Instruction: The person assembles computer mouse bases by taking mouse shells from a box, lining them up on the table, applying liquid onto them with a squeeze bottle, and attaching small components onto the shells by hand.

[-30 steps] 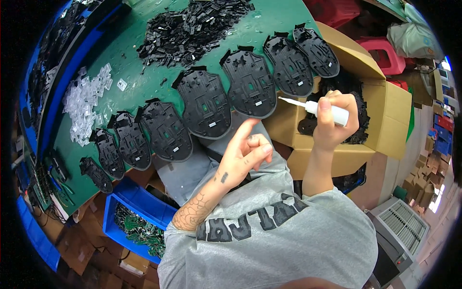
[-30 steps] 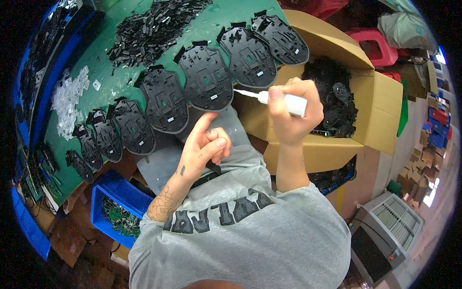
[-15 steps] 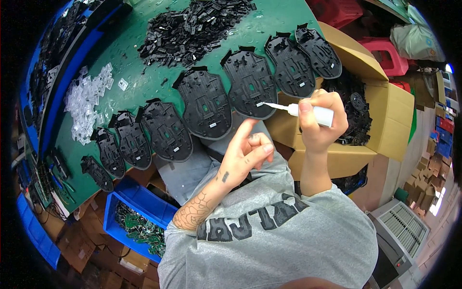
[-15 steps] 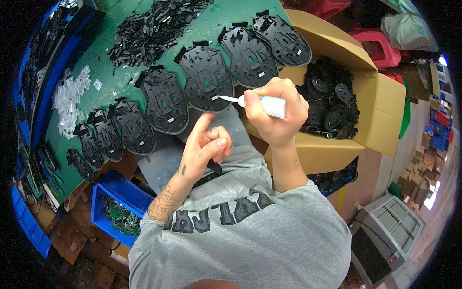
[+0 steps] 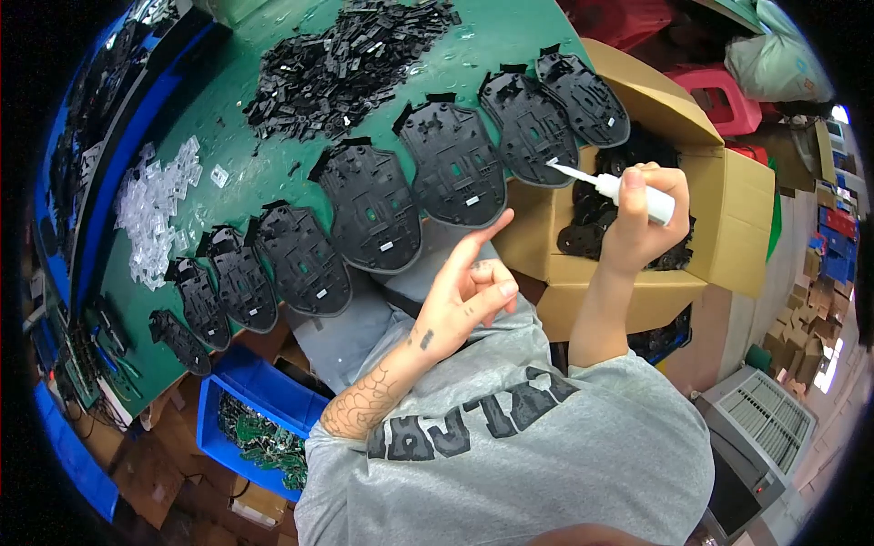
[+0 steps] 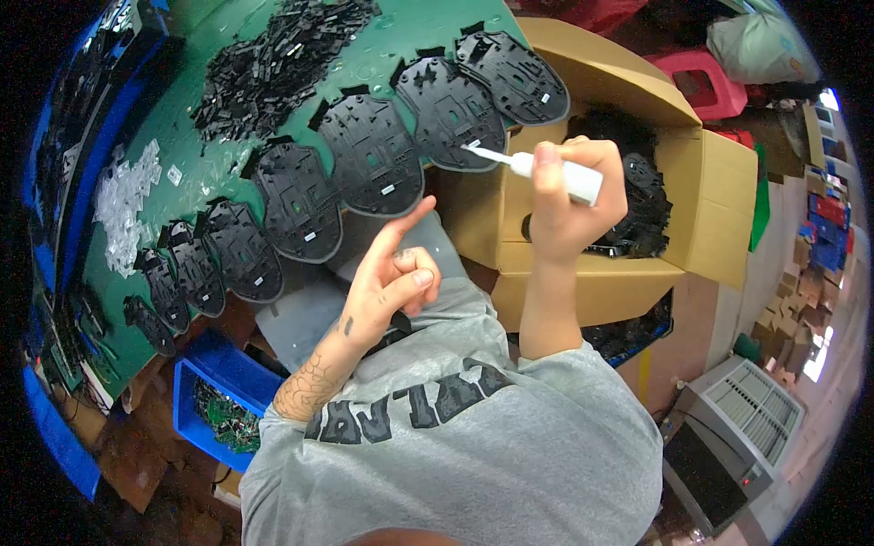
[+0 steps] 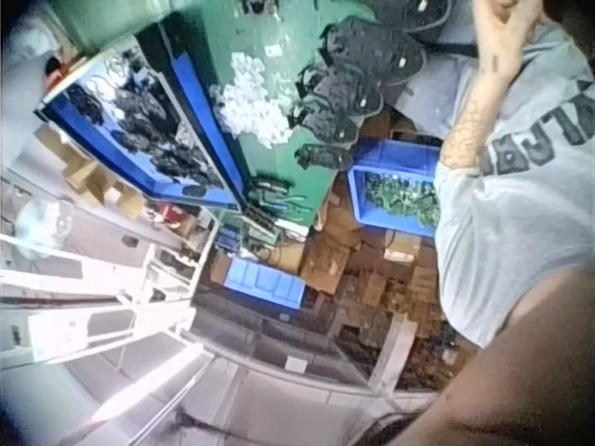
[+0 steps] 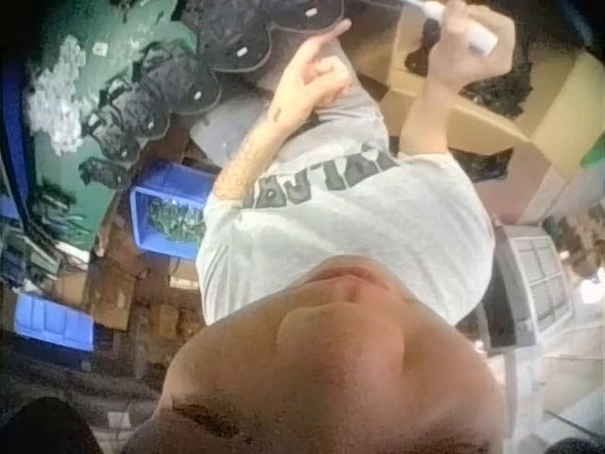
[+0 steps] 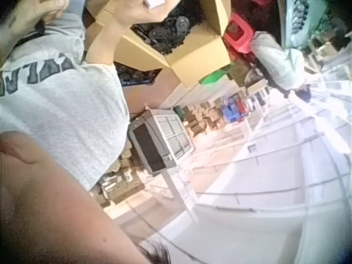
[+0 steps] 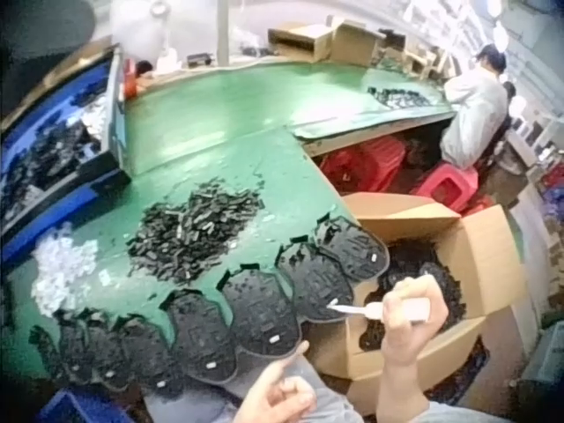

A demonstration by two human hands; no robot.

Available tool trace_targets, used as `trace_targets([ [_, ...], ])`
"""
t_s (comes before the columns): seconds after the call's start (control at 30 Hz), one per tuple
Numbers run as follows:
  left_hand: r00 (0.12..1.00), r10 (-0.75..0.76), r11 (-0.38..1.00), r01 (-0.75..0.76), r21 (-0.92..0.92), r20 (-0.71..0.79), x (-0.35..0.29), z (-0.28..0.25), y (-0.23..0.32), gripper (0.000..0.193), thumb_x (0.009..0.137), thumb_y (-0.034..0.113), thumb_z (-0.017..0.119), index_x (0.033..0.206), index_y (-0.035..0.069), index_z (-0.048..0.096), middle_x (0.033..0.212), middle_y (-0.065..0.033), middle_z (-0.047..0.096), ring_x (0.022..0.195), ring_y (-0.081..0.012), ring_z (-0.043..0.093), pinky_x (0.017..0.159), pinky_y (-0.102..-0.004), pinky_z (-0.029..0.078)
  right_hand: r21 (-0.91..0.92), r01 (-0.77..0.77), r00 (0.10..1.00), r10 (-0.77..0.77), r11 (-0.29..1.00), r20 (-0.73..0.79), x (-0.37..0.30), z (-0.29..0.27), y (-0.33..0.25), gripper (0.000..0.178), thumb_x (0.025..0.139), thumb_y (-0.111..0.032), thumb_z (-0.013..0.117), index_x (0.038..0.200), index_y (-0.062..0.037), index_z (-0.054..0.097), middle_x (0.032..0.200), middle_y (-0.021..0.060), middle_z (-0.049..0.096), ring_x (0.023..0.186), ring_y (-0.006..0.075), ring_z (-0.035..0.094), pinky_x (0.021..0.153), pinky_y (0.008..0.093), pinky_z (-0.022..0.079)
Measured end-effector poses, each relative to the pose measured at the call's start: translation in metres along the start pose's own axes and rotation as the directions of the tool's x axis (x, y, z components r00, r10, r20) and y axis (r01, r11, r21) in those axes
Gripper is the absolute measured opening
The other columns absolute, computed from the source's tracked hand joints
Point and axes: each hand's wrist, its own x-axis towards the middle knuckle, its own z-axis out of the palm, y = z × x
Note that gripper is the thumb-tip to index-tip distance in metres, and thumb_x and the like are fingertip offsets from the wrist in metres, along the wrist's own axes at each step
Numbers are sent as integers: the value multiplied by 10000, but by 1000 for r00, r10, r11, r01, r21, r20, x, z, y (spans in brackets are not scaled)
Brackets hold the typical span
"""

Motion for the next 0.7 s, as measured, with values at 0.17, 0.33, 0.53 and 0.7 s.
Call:
trace_targets([
  [0.17, 995, -40, 999, 42, -23, 94, 12, 9, 3, 723, 848, 155, 550, 1440, 90, 139, 702, -54, 528, 528, -63, 418, 484, -188, 362, -108, 14, 999, -18, 994, -42, 9, -12, 0, 181, 745, -20, 646, 703, -24, 470, 603, 13, 475, 541, 65, 407, 505, 205, 319],
  [0.33, 994, -28, 998, 34, -55, 106, 20, 12, 3, 751, 845, 148, 552, 1446, 97, 106, 701, -61, 533, 527, -65, 418, 485, -189, 366, -50, -36, 999, 36, 998, -5, 5, -10, 2, 198, 762, -33, 657, 693, -37, 472, 587, -5, 479, 519, 43, 395, 474, 193, 298],
  [0.53, 996, -20, 998, 25, -54, 81, 19, 10, 1, 764, 844, 140, 549, 1449, 99, 85, 698, -62, 532, 525, -66, 418, 485, -192, 370, -69, 4, 1000, -2, 998, 19, 6, -6, 7, 204, 766, -44, 669, 692, -37, 479, 578, -12, 489, 511, 32, 389, 462, 183, 286],
  [0.7, 997, -2, 998, 6, -60, 78, 20, 11, 1, 767, 842, 135, 548, 1450, 99, 81, 698, -60, 530, 521, -65, 411, 485, -192, 370, -65, -5, 1000, 6, 998, 21, 6, -8, 10, 204, 765, -46, 671, 691, -36, 481, 578, -10, 493, 513, 32, 392, 462, 186, 286],
])
